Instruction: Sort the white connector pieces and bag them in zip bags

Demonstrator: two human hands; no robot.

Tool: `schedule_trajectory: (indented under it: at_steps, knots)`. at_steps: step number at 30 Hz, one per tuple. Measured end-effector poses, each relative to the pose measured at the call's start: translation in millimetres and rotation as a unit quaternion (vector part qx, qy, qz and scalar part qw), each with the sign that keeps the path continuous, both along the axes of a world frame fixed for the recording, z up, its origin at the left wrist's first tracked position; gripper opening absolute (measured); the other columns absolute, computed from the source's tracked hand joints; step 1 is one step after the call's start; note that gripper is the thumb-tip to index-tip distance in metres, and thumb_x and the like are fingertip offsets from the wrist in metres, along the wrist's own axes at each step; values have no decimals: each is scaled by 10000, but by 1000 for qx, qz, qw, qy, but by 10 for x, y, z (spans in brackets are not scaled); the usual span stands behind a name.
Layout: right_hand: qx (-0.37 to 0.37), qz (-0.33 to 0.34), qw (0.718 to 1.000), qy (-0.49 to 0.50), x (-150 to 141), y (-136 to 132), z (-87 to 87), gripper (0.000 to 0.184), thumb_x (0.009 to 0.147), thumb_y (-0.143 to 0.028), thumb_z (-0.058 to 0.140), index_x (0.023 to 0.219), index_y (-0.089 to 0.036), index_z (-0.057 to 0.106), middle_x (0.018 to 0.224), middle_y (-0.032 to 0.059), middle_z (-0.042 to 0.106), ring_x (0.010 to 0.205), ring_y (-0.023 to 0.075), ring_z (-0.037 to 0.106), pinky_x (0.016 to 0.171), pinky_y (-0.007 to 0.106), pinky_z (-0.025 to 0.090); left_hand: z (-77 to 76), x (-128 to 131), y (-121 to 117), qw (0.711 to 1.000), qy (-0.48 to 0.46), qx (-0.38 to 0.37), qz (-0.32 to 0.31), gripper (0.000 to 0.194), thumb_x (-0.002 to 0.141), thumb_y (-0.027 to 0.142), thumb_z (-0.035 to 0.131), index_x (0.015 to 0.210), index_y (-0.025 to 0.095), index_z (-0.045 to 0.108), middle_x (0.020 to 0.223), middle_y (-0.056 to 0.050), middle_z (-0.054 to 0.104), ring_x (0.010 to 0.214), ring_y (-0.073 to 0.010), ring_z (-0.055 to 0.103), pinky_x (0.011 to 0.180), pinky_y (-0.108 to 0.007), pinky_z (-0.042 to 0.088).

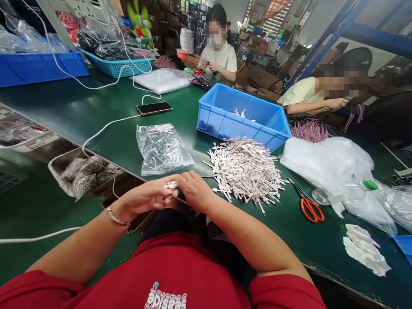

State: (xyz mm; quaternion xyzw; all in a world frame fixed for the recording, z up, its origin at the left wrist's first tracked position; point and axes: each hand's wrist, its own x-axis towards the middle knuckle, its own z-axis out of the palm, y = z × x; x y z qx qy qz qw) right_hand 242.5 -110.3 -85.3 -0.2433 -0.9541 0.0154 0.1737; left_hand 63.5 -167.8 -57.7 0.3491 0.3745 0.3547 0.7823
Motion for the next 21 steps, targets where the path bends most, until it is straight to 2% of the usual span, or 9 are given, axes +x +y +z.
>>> schedule_trajectory:
  at_steps: [2, 3, 5, 7, 9, 12, 16, 18, 21]
  knots:
    - [-40, -58, 996, 57, 19, 45, -37, 239, 932, -128, 330, 1015, -128, 554, 873, 98, 581, 805, 212, 485, 768, 357, 437, 10, -144, -52, 981, 138, 113, 78, 468, 724, 299, 672, 1170, 221, 549, 834, -49, 613, 632, -130, 534, 473, -202, 374]
    - [-63, -81, 991, 91, 22, 60, -49, 249, 942, -141, 316, 1039, -132, 545, 896, 98, 589, 827, 209, 500, 787, 357, 442, 1, -207, -59, 943, 235, 190, 137, 487, 750, 317, 652, 1215, 221, 542, 887, -67, 624, 710, -161, 559, 557, -244, 432]
    - [-97, -111, 977, 152, -1, 67, -58, 243, 958, -191, 321, 1081, -140, 525, 949, 99, 598, 873, 202, 523, 821, 351, 445, -53, -295, -20, 811, 424, 332, 228, 480, 767, 313, 639, 1230, 213, 567, 1031, -107, 620, 927, -243, 558, 781, -353, 452]
    - [-108, -104, 973, 178, -73, 52, -52, 235, 965, -212, 328, 1079, -145, 523, 963, 95, 600, 891, 195, 531, 835, 337, 442, -146, -331, 89, 685, 556, 403, 246, 410, 777, 290, 620, 1175, 197, 619, 1130, -141, 597, 1062, -318, 500, 901, -447, 380]
    - [-103, -72, 979, 162, -187, 45, -47, 235, 967, -194, 317, 1047, -150, 533, 947, 89, 600, 884, 188, 527, 836, 322, 437, -243, -335, 232, 625, 620, 416, 228, 270, 822, 271, 550, 1041, 181, 681, 1047, -150, 623, 1018, -329, 510, 892, -466, 358]
    - [-75, -40, 993, 81, -393, 121, -44, 246, 947, -129, 324, 1068, -138, 538, 982, 97, 601, 910, 189, 517, 868, 321, 425, -304, -353, 415, 637, 594, 427, 243, 255, 877, 279, 471, 878, 187, 708, 855, -113, 646, 880, -269, 552, 841, -391, 385]
    - [-45, -146, 987, -41, -653, 351, 27, 294, 921, -71, 320, 1104, -98, 548, 1078, 156, 588, 964, 226, 531, 882, 350, 422, -192, -430, 519, 686, 505, 429, 301, 262, 870, 324, 503, 928, 181, 715, 852, -82, 665, 825, -211, 585, 790, -296, 416]
    - [-56, -194, 976, -78, -773, 450, 100, 316, 917, -56, 290, 1073, -74, 565, 1056, 181, 600, 941, 246, 561, 849, 370, 440, -110, -445, 539, 678, 505, 433, 313, 287, 873, 331, 501, 954, 163, 719, 844, -81, 666, 813, -201, 592, 781, -285, 424]
    - [-116, -192, 966, -126, -967, 578, 219, 318, 928, -87, 289, 1068, -93, 575, 1039, 155, 630, 953, 239, 594, 832, 352, 468, -19, -406, 567, 649, 532, 455, 299, 308, 887, 319, 480, 995, 156, 717, 846, -76, 669, 832, -199, 596, 796, -293, 442]
